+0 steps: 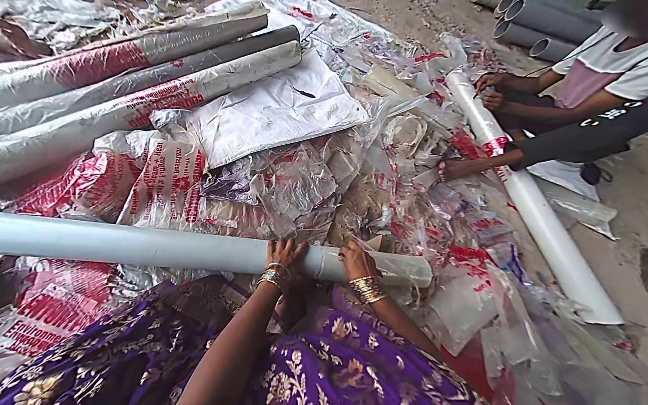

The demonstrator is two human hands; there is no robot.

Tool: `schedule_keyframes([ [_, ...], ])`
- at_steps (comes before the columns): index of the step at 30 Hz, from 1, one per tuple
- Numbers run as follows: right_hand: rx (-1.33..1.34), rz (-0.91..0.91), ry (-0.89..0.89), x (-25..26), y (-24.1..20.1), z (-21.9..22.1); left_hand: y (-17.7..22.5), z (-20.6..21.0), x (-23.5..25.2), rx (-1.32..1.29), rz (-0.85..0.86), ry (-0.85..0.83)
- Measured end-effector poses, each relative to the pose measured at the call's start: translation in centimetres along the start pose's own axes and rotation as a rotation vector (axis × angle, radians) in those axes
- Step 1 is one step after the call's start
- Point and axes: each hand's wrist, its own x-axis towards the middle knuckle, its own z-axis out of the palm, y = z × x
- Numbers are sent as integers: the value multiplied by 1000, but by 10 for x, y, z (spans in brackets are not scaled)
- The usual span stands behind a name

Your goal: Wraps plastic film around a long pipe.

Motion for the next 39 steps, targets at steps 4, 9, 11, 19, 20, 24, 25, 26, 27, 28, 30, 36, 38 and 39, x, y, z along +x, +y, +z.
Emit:
schedule_keyframes([
  [4, 66, 4, -86, 14, -1, -11, 1, 2, 3, -5, 2, 9],
  [9, 131, -10, -120, 20, -21, -4, 0, 1, 2, -22, -1, 4],
  [11, 85, 30, -182, 21, -30, -7, 1, 0, 0, -29, -1, 2],
  [19, 76, 125, -237, 28, -31, -15, 1, 1, -1, -55, -16, 6],
  [20, 66, 121, -249, 29, -31, -15, 2, 1, -1, -59, -18, 8],
  [24, -15, 114, -266, 29, -34, -12, 2, 1, 0, -59, -21, 18],
  [25, -35, 116, -265, 27, -37, -11, 2, 1, -1, -59, -23, 18],
  [26, -55, 110, -262, 25, -37, -10, 2, 1, -1, -59, -26, 17],
  [27, -72, 99, -248, 22, -37, -9, 3, 2, -1, -58, -28, 13],
  [28, -82, 90, -232, 19, -37, -8, 3, 2, 0, -60, -25, 16],
  [30, -89, 72, -207, 9, -34, -5, 3, 3, 0, -68, -21, 27],
  [36, 40, -14, -55, -28, -11, 10, 3, -2, 3, -77, -38, 24],
  [38, 142, -86, 49, -28, -2, 16, 1, 0, 4, -79, -34, 24],
  [39, 190, -119, 90, -29, 2, 15, 1, 1, 4, -77, -33, 19],
])
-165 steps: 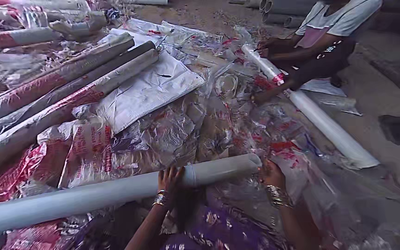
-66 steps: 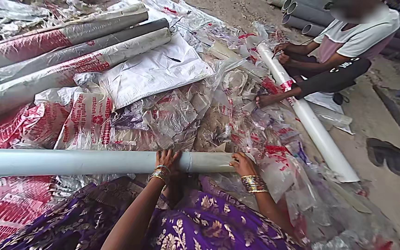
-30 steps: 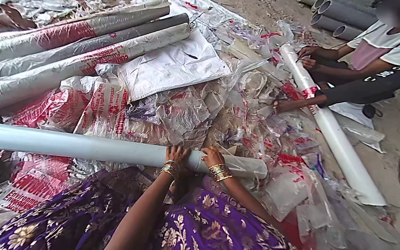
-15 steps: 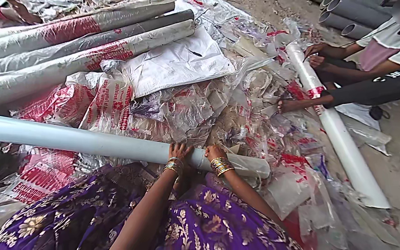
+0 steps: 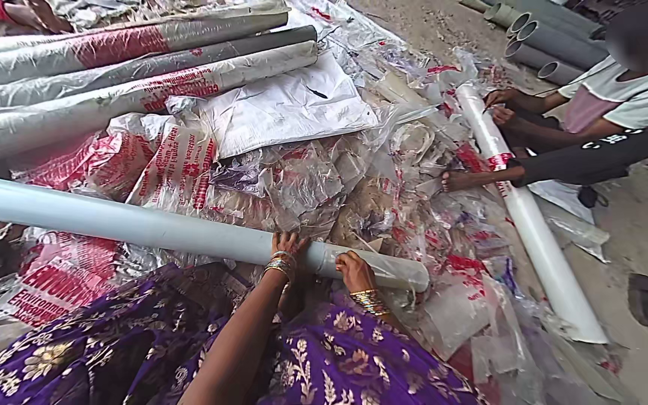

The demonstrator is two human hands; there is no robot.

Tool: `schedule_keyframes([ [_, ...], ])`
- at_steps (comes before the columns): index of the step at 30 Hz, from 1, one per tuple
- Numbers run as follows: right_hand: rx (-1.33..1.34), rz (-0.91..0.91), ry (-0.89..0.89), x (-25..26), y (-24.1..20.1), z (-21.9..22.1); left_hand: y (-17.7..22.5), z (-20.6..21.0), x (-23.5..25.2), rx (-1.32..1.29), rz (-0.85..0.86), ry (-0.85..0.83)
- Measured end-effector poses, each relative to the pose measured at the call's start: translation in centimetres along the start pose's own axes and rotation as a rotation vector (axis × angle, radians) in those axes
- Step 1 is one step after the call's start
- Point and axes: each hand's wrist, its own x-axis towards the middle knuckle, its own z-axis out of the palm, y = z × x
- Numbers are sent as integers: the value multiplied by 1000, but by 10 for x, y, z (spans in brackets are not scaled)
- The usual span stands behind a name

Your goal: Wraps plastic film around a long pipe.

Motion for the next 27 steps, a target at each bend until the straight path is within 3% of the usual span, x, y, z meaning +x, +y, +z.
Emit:
schedule_keyframes([
  [3, 59, -70, 137, 6, 2, -11, -1, -3, 1, -4, 11, -13],
  [5, 43, -32, 126, 17, -2, -22, -1, -3, 3, -2, 11, -13],
  [10, -88, 42, -243, 44, -8, -24, 0, -3, 5, 17, 1, -23],
  [12, -139, 85, -267, 44, -14, -18, 0, -4, 5, 27, -5, -21],
  [15, -143, 154, -217, 38, -16, -11, 1, -3, 4, 17, -5, -10],
  [20, -79, 89, -76, 16, -6, 5, 1, 6, -5, -19, -2, 44],
  [27, 231, 36, 143, -17, 5, 20, 4, 18, -16, -112, 49, 152],
])
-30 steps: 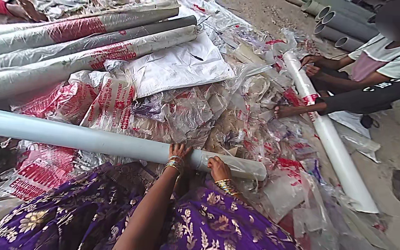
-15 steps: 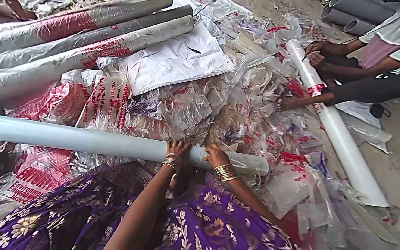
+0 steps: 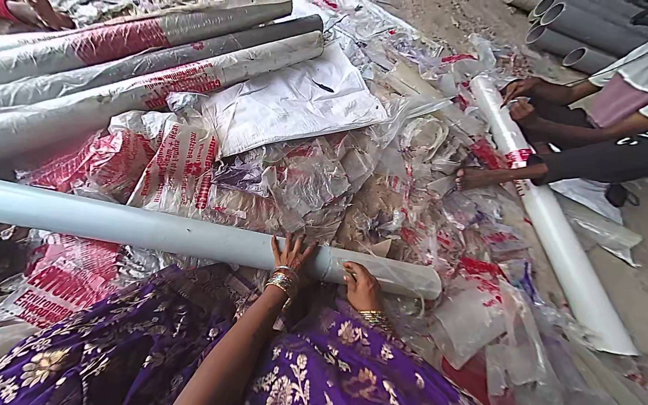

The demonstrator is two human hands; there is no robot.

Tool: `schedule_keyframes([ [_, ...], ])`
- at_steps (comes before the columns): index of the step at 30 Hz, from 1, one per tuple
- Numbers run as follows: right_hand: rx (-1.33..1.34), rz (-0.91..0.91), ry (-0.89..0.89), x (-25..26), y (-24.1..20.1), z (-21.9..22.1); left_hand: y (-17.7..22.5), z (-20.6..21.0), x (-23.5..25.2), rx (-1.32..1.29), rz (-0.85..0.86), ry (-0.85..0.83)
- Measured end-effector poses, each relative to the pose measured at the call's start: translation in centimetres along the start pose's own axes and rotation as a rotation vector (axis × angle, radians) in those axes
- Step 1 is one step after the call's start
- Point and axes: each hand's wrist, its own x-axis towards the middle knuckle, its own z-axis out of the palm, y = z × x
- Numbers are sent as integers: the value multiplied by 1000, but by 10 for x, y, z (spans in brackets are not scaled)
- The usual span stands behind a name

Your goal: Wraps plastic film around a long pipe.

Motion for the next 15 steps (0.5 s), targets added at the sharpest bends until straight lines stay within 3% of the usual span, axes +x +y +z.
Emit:
schedule_keyframes([
  [7, 227, 35, -185, -1, 13, -27, 55, 11, -6, -195, 202, 5],
  [10, 353, 51, -248, 7, 15, -36, 56, 32, -14, -237, 199, 218],
  [13, 253, 122, -148, 14, -1, -51, 51, 55, -25, -203, 236, 445],
  [15, 172, 174, -101, 25, -9, -66, 48, 62, -27, -207, 257, 485],
])
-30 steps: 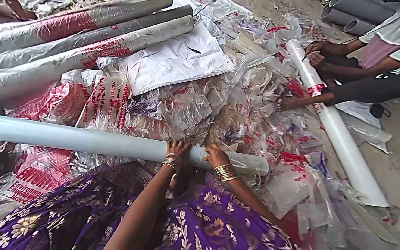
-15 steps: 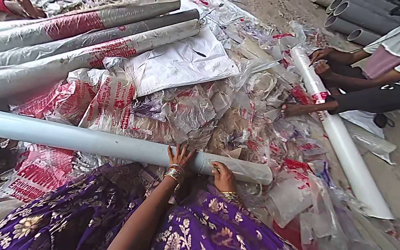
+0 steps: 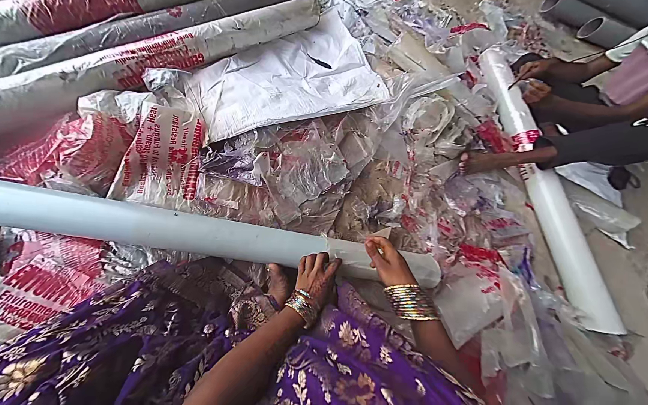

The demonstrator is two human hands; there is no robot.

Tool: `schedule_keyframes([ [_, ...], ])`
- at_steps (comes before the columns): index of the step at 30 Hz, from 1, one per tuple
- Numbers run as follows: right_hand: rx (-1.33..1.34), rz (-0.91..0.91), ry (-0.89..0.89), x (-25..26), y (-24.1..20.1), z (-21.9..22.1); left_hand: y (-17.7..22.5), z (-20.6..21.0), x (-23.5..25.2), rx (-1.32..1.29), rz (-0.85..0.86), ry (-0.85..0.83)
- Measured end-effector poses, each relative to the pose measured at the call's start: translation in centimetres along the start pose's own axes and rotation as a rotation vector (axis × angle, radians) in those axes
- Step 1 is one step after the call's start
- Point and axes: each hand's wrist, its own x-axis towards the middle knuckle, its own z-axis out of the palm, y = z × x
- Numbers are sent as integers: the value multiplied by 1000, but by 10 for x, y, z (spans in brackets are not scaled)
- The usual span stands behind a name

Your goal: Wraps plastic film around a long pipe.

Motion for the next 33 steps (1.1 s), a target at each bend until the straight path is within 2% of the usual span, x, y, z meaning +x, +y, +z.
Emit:
schedule_keyframes([
  [3, -114, 78, -102, 19, -9, -13, -6, 1, -2, 2, 29, -27],
  [5, -280, 35, -158, 28, -16, -6, -9, 2, -2, 14, 37, -37],
  [9, -523, -287, -110, 36, -14, 23, -11, 0, -2, -4, 8, -95],
  [12, -559, -568, 62, 46, 8, 42, -13, 4, -1, -6, 17, -64],
  [16, -545, -711, 203, 53, 19, 56, -15, 6, -1, -8, 16, -60],
  [19, -606, -733, 213, 53, 20, 60, -13, 5, 1, -12, 10, -85],
  [21, -679, -713, 155, 50, 17, 54, -13, 4, 2, -24, -2, -96],
  [23, -728, -618, 33, 44, 14, 45, -15, 3, 1, -50, -6, -98],
  [25, -756, -558, -14, 44, 13, 37, -16, 0, 4, -76, -11, -119],
  [27, -732, -546, 6, 43, 13, 35, -16, -2, 6, -90, -29, -157],
  [31, -612, -650, 170, 44, 11, 53, -16, -4, 9, -112, -38, -193],
  [33, -635, -646, 147, 44, 12, 59, -15, -5, 9, -115, -46, -205],
])
